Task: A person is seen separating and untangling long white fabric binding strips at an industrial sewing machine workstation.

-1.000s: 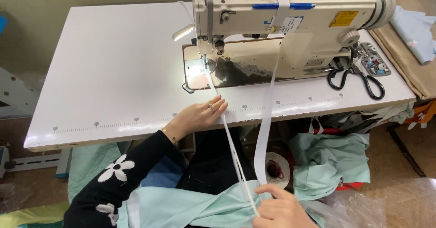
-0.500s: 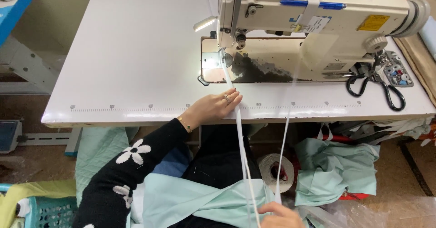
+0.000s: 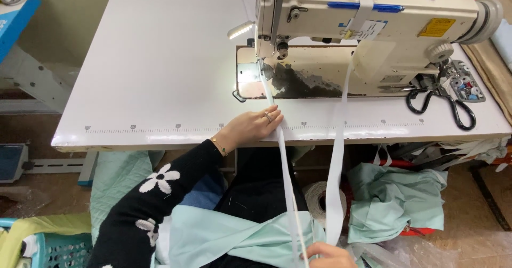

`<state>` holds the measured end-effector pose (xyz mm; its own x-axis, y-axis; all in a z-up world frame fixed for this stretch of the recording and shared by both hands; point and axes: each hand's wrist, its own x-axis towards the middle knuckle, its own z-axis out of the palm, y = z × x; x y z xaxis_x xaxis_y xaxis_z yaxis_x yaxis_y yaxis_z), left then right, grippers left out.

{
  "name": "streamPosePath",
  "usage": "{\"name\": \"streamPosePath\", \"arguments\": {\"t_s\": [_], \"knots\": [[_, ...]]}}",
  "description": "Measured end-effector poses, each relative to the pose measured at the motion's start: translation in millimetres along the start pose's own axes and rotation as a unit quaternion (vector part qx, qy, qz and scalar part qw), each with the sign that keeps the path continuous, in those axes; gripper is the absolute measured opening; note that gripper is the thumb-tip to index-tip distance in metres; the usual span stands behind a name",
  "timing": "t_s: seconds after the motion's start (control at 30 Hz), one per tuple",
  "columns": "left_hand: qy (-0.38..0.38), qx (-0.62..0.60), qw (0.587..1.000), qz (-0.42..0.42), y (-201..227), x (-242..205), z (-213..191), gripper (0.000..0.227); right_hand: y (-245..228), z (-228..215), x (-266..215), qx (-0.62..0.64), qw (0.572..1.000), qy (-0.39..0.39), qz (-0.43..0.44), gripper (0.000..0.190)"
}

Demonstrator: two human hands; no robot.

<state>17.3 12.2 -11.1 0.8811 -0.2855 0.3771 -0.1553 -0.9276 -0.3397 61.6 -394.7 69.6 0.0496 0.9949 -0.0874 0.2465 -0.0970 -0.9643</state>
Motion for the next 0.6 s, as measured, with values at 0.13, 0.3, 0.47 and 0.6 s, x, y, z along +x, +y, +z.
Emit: {"name": "streamPosePath", "arguments": {"t_s": [0.13, 0.3, 0.47, 0.6], "knots": [[0.000, 0.005, 1.000, 0.013, -2, 1, 7, 0.043, -116, 19, 36, -0.204, 0.889, 0.386, -0.139, 0.054], [0.039, 0.033, 0.999, 0.004, -1, 3, 6, 0.036, 1, 18, -2, -0.124, 0.986, 0.113, -0.019, 0.024], [0.010, 0.019, 1.000, -0.012, 3, 0, 5, 0.046, -40, 8, 20, -0.205, 0.950, 0.064, -0.227, 0.040], [0.047, 0.020, 0.999, -0.009, 3, 3, -2, 0.041, -38, 17, 23, -0.233, 0.911, 0.257, -0.224, 0.030]]}}
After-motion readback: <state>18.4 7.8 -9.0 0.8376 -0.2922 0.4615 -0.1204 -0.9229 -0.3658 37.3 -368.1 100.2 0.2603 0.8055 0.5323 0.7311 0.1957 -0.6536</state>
